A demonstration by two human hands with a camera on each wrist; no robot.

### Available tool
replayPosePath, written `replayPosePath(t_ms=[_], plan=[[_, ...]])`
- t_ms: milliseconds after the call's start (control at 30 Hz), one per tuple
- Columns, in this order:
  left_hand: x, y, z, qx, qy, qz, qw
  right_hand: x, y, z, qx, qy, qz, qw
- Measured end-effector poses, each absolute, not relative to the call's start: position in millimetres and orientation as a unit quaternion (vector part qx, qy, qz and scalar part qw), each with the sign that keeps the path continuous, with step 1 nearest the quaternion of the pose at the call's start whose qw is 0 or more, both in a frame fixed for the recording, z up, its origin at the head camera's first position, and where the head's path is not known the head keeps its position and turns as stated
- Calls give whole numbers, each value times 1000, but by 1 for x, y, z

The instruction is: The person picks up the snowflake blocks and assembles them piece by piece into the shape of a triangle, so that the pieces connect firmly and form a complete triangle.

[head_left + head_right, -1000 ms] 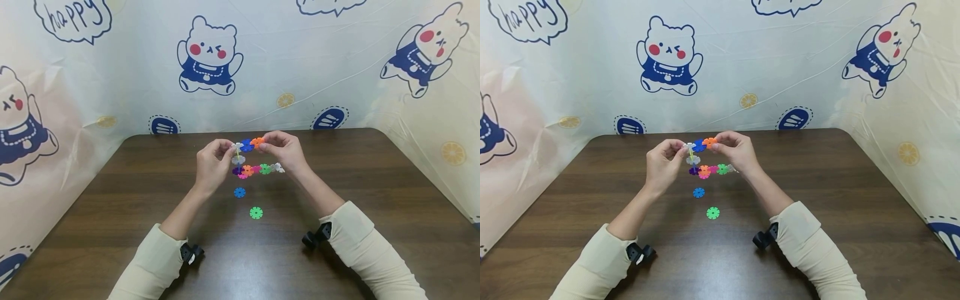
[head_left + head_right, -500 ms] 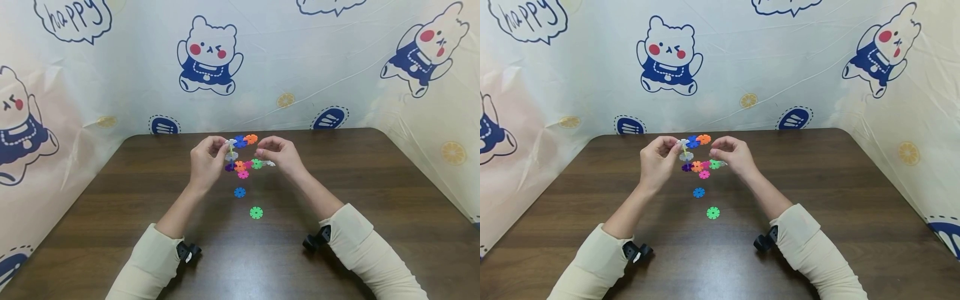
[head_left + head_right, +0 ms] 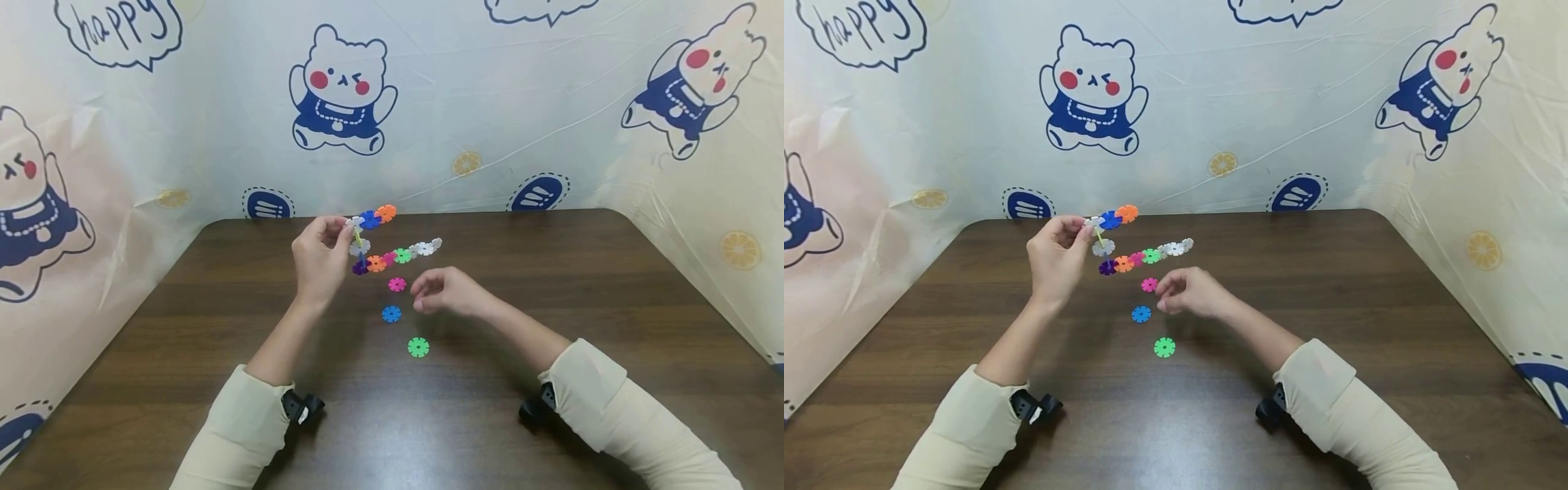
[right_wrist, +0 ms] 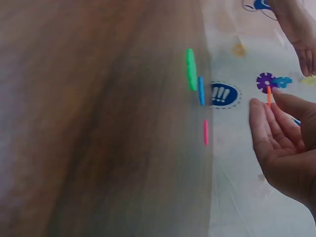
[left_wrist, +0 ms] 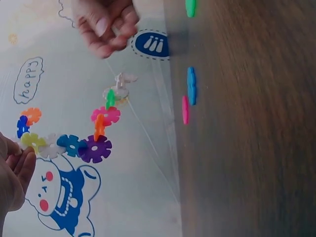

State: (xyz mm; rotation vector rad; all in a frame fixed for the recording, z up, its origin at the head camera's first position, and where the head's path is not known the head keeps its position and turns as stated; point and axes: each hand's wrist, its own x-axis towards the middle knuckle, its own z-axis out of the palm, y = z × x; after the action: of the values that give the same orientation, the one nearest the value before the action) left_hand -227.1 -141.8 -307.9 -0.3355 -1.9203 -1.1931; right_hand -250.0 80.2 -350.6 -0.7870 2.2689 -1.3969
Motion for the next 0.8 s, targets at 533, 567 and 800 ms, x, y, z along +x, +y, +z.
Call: replayPosePath(t_ms=[533,567,800], plan=[[-233,-148,-310,-119,-770,-478,405,-237,76,-366,-366,839,-316,249],[-233,-148,-310,-117,-771,-479,404,-236,76,-366,-366,841,-313,247],[-233,-149,-309,-112,-771,-482,400,-235,75,-369,-367,850,-291,239]])
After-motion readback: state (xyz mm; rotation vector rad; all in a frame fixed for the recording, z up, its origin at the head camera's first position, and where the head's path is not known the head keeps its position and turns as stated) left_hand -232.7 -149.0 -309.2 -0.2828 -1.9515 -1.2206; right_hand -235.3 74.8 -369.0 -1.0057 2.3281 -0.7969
